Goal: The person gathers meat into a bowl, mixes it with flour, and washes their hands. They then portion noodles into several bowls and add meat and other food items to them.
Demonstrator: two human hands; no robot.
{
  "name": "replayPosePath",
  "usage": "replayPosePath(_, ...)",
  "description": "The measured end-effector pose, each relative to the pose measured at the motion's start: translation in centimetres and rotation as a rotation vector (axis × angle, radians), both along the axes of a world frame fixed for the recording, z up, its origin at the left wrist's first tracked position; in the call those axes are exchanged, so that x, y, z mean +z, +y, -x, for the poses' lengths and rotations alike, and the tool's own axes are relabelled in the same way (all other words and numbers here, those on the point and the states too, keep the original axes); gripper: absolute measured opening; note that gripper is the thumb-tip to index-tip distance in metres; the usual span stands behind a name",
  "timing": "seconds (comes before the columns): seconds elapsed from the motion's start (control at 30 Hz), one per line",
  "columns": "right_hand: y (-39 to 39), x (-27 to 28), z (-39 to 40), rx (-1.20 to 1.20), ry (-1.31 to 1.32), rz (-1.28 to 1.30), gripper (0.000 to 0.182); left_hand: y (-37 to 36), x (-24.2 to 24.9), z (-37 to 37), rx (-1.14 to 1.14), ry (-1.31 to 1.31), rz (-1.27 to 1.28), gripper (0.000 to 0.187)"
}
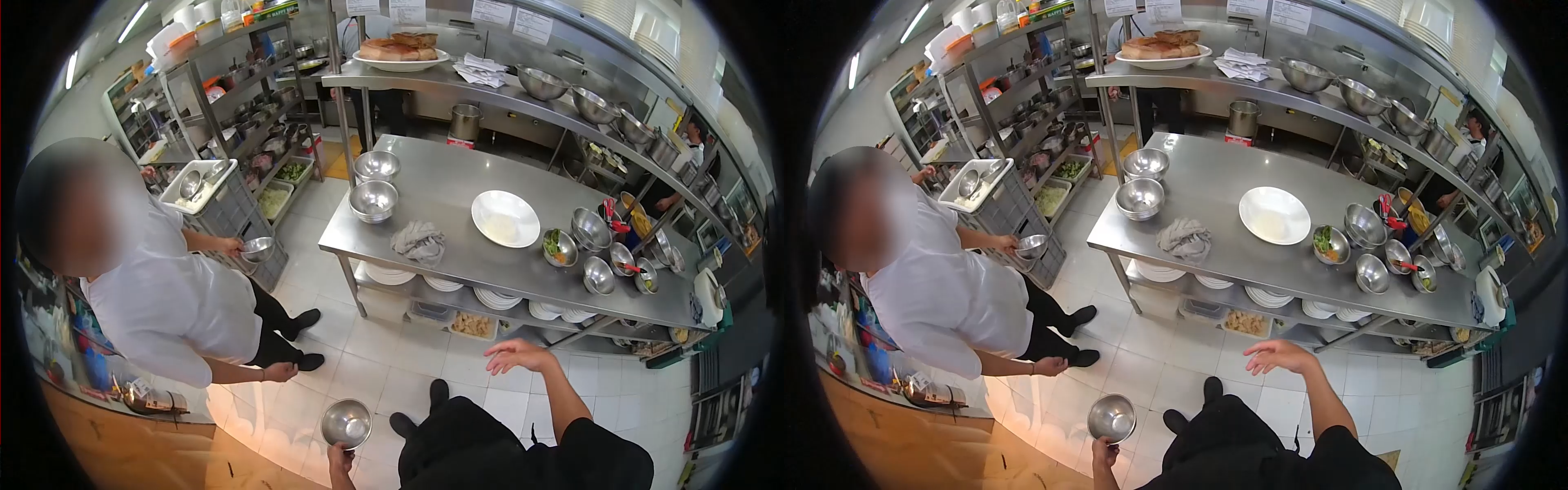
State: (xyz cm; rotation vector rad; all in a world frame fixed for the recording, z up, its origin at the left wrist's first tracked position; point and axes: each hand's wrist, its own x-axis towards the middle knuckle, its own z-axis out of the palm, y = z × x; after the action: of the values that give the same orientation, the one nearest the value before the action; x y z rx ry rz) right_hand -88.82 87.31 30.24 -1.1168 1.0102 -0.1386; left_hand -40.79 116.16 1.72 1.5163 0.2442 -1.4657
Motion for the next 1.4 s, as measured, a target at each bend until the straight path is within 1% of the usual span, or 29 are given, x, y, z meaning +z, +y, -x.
replayPosePath(0.03, -0.4, -0.3, 1.3, -0.017, -0.040, -0.032, 0.042, 0.5, 0.1, 0.2, 0.004, -0.026, -0.046, 0.020)
replayPosePath(0.13, 0.7, -3.6, 4.5, -0.548, -0.185, -0.030, 0.038, 0.9, 0.3, 1.2, -0.060, -0.038, -0.168, 0.023)
replayPosePath(0.17, 1.5, -5.5, 5.7, -0.148, 0.561, 0.379, 0.039, 0.8, 0.0, 1.5, -0.082, -0.014, -0.218, 0.024)
replayPosePath(0.2, 2.4, -7.5, 6.9, 0.338, 1.320, 0.599, 0.040, 1.3, -0.5, 1.9, -0.099, 0.007, -0.273, 0.025)
replayPosePath(0.27, 4.3, -19.8, 16.3, 0.231, 0.908, 0.765, 0.041, 1.5, -0.5, 2.8, -0.155, 0.004, -0.255, 0.029)
replayPosePath(0.3, 5.8, -18.3, 16.0, -0.101, 0.664, 0.306, 0.040, 1.5, -0.6, 3.5, -0.160, 0.016, -0.241, 0.029)
replayPosePath(0.33, 7.3, -16.7, 15.6, -0.513, 0.487, -0.089, 0.039, 1.7, -0.7, 4.5, -0.164, 0.030, -0.234, 0.029)
replayPosePath(0.4, 10.2, -21.6, 20.2, -0.341, 0.601, -0.150, 0.035, 1.4, -0.9, 6.2, -0.144, -0.022, -0.298, 0.024)
replayPosePath(0.47, 11.4, -22.4, 22.5, 0.110, 0.895, -0.063, 0.034, 0.2, -1.5, 8.3, -0.139, -0.074, -0.322, 0.019)
replayPosePath(0.6, 10.1, -24.2, 26.0, -0.166, 0.606, -0.201, 0.032, -1.9, -3.2, 13.7, -0.189, -0.239, -0.228, 0.011)
replayPosePath(0.67, 7.2, -27.3, 27.7, -0.344, 0.307, -0.304, 0.031, -4.7, -0.5, 18.8, -0.334, -0.643, -0.159, 0.021)
replayPosePath(0.7, 5.4, -30.0, 28.3, -0.252, 0.283, -0.137, 0.031, -5.0, -2.7, 20.3, -0.483, -1.101, -0.024, 0.037)
replayPosePath(0.73, 3.7, -37.3, 31.7, -0.100, 0.100, -0.251, 0.032, -7.6, 0.9, 23.2, -0.712, -1.212, -0.397, 0.044)
replayPosePath(0.77, 2.1, -39.4, 31.6, 0.056, 0.189, -0.032, 0.032, -9.1, 1.7, 25.3, -0.766, -1.239, -0.413, 0.048)
replayPosePath(0.8, 0.9, -40.7, 31.1, -0.044, 0.189, -0.150, 0.027, -11.3, 4.1, 27.7, -0.760, -1.179, -0.426, 0.047)
replayPosePath(0.83, -0.6, -38.2, 29.3, -0.055, 0.191, -0.152, 0.025, -12.7, 4.4, 30.1, -0.647, -1.121, -0.417, 0.044)
replayPosePath(0.87, -2.1, -36.9, 26.9, 0.004, 0.362, -0.094, 0.025, -13.3, 3.5, 32.2, -0.446, -1.081, -0.183, 0.041)
replayPosePath(0.9, -3.3, -33.4, 23.3, -0.084, 0.430, -0.133, 0.025, -13.4, 1.9, 33.7, -0.376, -0.984, -0.112, 0.039)
replayPosePath(0.93, -4.6, -32.8, 20.9, 0.019, 0.535, -0.096, 0.025, -14.7, 1.1, 35.1, -0.345, -0.966, -0.091, 0.039)
replayPosePath(0.97, -5.0, -35.8, 20.0, 0.122, 0.504, 0.023, 0.025, -15.7, -0.2, 36.3, -0.344, -0.922, -0.096, 0.043)
replayPosePath(1.0, -5.6, -39.0, 19.5, 0.228, 0.472, 0.144, 0.025, -16.0, -3.8, 37.5, -0.317, -0.870, -0.079, 0.048)
replayPosePath(1.03, -6.5, -41.5, 18.7, 0.296, 0.475, 0.169, 0.024, -17.2, -5.7, 39.3, -0.379, -0.889, -0.160, 0.053)
replayPosePath(1.07, -7.4, -44.6, 17.5, 0.369, 0.481, 0.193, 0.023, -18.4, -8.0, 39.8, -0.448, -0.815, -0.184, 0.054)
replayPosePath(1.1, -8.8, -48.8, 16.7, 0.485, 0.542, 0.413, 0.023, -19.2, -11.0, 40.2, -0.510, -0.741, -0.204, 0.056)
replayPosePath(1.13, -10.4, -53.5, 16.0, 0.586, 0.585, 0.644, 0.023, -19.8, -15.1, 40.6, -0.576, -0.775, -0.155, 0.056)
replayPosePath(1.2, -15.2, -56.9, 12.0, 0.594, 0.793, 0.750, 0.022, -20.8, -23.0, 41.1, -0.705, -0.857, -0.046, 0.058)
replayPosePath(1.27, -18.7, -63.3, 10.2, 0.452, 0.771, 1.197, 0.021, -22.5, -27.5, 40.4, -0.845, -0.877, 0.021, 0.056)
replayPosePath(1.37, -20.2, -72.3, 9.4, 0.474, 1.080, 0.955, 0.019, -23.8, -33.5, 39.1, -1.102, -0.853, 0.069, 0.053)
replayPosePath(1.4, -19.1, -74.1, 10.7, 0.435, 0.974, 1.259, 0.018, -24.7, -35.0, 38.5, -1.184, -0.845, 0.081, 0.052)
